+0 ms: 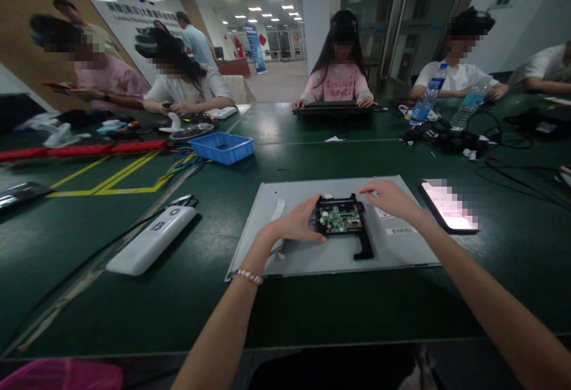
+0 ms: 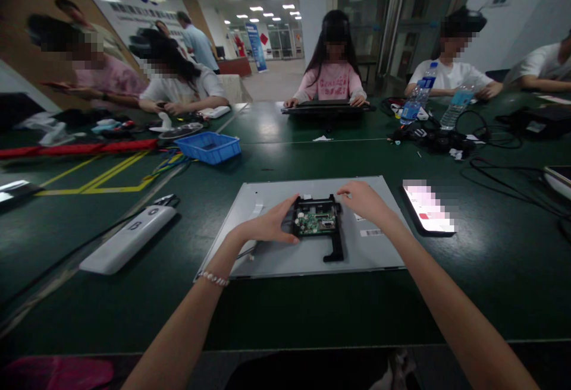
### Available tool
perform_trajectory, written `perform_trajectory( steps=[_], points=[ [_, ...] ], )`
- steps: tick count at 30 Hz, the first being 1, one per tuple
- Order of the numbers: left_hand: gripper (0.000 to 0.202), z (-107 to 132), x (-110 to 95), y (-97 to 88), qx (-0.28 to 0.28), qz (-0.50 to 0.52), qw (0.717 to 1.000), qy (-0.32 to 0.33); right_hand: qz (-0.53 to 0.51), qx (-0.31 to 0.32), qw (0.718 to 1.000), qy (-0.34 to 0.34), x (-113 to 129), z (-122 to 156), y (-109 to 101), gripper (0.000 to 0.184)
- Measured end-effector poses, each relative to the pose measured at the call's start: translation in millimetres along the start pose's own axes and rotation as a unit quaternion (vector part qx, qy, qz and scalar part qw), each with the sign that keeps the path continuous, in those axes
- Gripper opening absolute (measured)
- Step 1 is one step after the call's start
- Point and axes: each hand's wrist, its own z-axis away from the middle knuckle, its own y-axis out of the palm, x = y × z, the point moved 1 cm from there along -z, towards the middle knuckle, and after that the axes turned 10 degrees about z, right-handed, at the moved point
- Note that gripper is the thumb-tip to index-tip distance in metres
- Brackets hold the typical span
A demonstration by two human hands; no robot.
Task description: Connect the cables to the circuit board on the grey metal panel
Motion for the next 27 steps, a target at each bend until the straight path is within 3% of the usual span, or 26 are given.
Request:
perform_trajectory(
  steps=[4, 9, 21, 24, 27],
  points=[
    [0.116, 0.4, -4.8, -1.3, 0.01, -0.001, 1.0, -0.021, 0.017, 0.037, 0.998, 0.042, -24.2, 20.7, -5.9, 0.028],
    [0.114, 0.2, -4.8, -1.3, 0.008, 0.004, 1.0, -0.013, -0.005, 0.084, 0.994, 0.065, -38.4, 34.7, 1.2, 0.034],
    [0.116, 0.4, -7.1, -2.4, 0.006, 0.013, 1.0, -0.024, -0.042, 0.06, 0.989, 0.128, -43.3, 44.1, 0.0, 0.018],
    [0.116, -0.7, -4.6, -1.6, 0.001, 0.01, 1.0, -0.006, -0.124, 0.063, 0.984, 0.116, -36.1, 42.7, -1.7, 0.019],
    [0.116, -1.6, -1.4, -1.2, 0.002, 0.006, 1.0, -0.003, -0.254, 0.122, 0.953, 0.107, -19.3, 42.5, -1.2, 0.021]
  ],
)
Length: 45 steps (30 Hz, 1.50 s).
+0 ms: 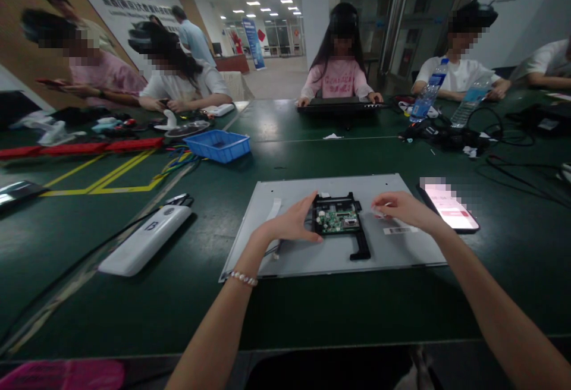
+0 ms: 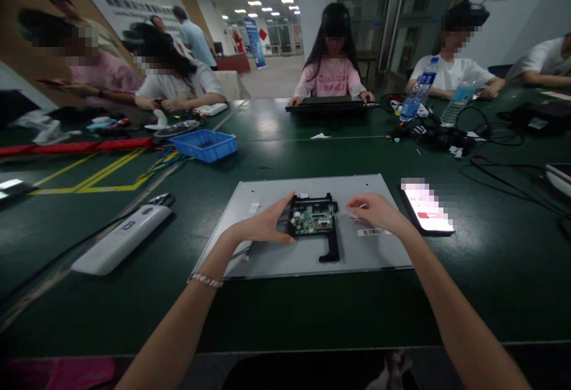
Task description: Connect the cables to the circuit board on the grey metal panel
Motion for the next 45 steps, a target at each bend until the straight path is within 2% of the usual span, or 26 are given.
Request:
perform_trajectory(
  steps=[3, 7, 11, 17, 24, 29, 33, 39, 45],
  points=[
    [0.115, -0.5, 2.3, 0.1, 0.001, 0.002, 1.0, 0.002, -0.054, 0.038, 0.998, 0.017, 12.7, 2.8, 10.3, 0.021],
    [0.115, -0.8, 2.4, 0.2, 0.001, -0.002, 1.0, 0.004, -0.092, 0.052, 0.994, 0.02, 17.3, 2.7, 18.4, 0.024],
    [0.113, -0.4, -0.1, 0.1, 0.004, -0.007, 1.0, 0.006, -0.12, 0.046, 0.991, 0.028, 14.7, 0.0, 20.4, 0.03],
    [0.113, -0.1, -0.9, 0.2, 0.0, -0.01, 1.0, 0.005, -0.109, 0.041, 0.992, 0.039, 18.8, 1.2, 20.3, 0.015],
    [0.113, -1.3, 1.2, 0.0, 0.005, -0.008, 1.0, 0.004, -0.129, 0.03, 0.99, 0.039, 21.3, 4.7, 14.4, 0.016],
    [0.113, -1.7, 0.4, 0.2, 0.003, -0.013, 1.0, 0.005, -0.152, 0.036, 0.987, 0.037, 12.9, -2.2, 27.9, 0.024],
    [0.113, -1.1, 0.2, 0.7, 0.006, -0.013, 1.0, 0.001, -0.12, 0.006, 0.992, 0.035, 11.6, -4.9, 36.5, 0.034],
    [0.11, -1.0, 4.0, 0.8, 0.004, -0.012, 1.0, 0.02, -0.008, -0.027, 1.0, 0.003, 18.2, -1.6, 34.8, 0.036],
    [0.109, -1.5, 2.7, 0.1, 0.008, -0.012, 1.0, 0.016, 0.06, -0.046, 0.997, -0.028, 19.0, -2.2, 31.8, 0.034]
  ],
)
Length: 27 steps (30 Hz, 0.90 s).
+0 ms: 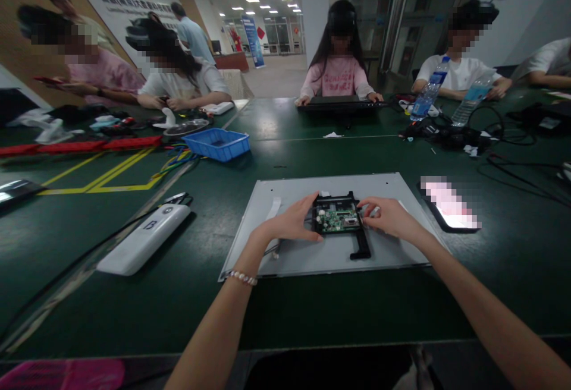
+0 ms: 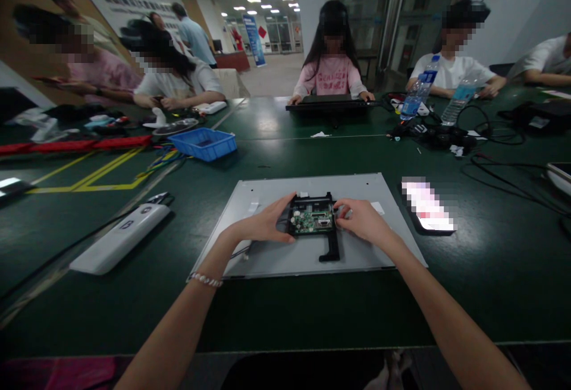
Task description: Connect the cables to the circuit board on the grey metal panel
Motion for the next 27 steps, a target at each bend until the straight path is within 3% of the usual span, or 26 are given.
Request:
perform_trajectory(
  steps=[6, 11, 17, 22, 27],
  points=[
    [0.11, 0.2, -0.3, 0.6, -0.008, 0.002, 1.0, 0.003, -0.018, -0.011, 1.0, 0.012, 3.2, 3.3, -3.6, 0.031],
    [0.11, 0.1, -0.2, 0.5, -0.008, -0.002, 1.0, -0.001, -0.059, 0.02, 0.998, 0.025, 3.2, 4.8, -2.9, 0.029],
    [0.109, -0.3, 2.2, 0.6, -0.005, -0.002, 1.0, 0.003, 0.025, -0.009, 1.0, -0.002, -4.6, 1.7, -4.8, 0.022],
    [0.108, -0.1, 1.5, 0.1, -0.002, 0.005, 1.0, 0.008, -0.018, 0.062, 0.997, 0.039, -8.3, 1.5, -1.3, 0.029],
    [0.108, 0.1, 0.8, 0.2, -0.003, 0.006, 1.0, 0.006, -0.044, 0.064, 0.997, 0.025, -3.2, 2.5, -0.6, 0.022]
  ],
)
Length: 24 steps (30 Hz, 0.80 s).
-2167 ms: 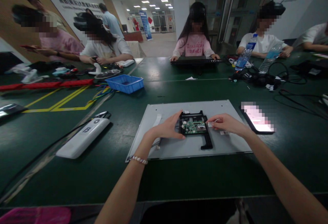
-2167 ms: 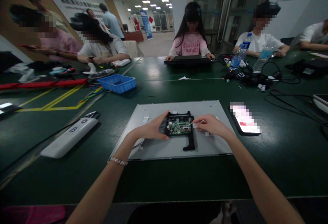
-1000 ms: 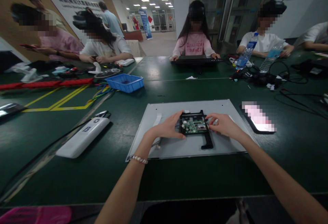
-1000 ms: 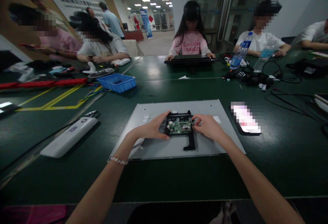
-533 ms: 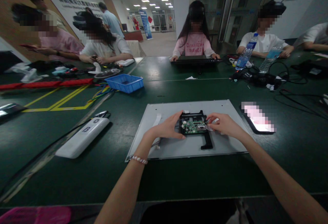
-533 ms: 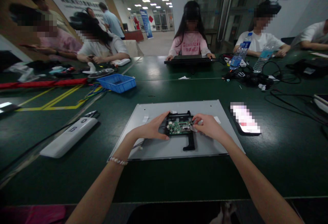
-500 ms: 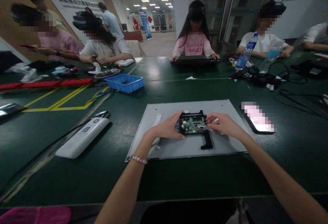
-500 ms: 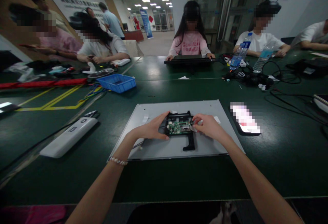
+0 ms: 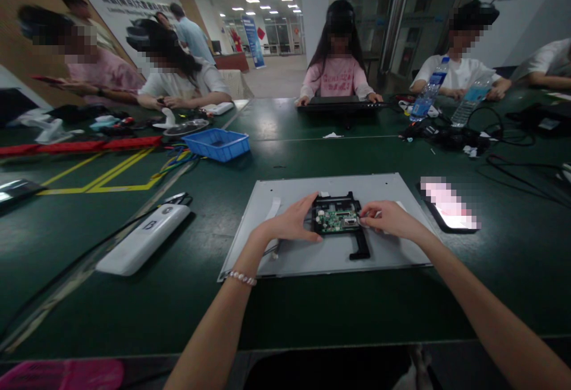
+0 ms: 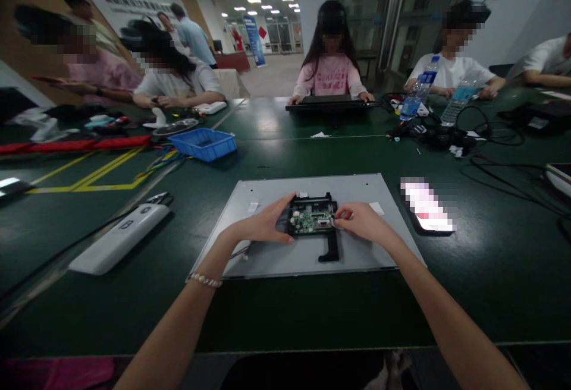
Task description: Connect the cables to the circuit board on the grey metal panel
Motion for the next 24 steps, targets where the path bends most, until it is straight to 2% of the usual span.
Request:
perform_trajectory(
  steps=[12, 18, 24],
  points=[
    [0.109, 0.0, 0.1, 0.5, -0.002, -0.004, 1.0, 0.001, 0.026, -0.009, 0.999, -0.02, 0.0, 0.2, -0.4, 0.017],
    [0.108, 0.4, -1.9, -0.3, -0.003, -0.001, 1.0, 0.0, 0.003, -0.007, 1.0, -0.006, -0.9, 0.9, -3.9, 0.016],
    [0.111, 1.5, -2.0, -0.1, 0.004, 0.001, 1.0, -0.003, 0.085, -0.073, 0.993, 0.04, -14.1, 0.2, -21.4, 0.018]
  ],
)
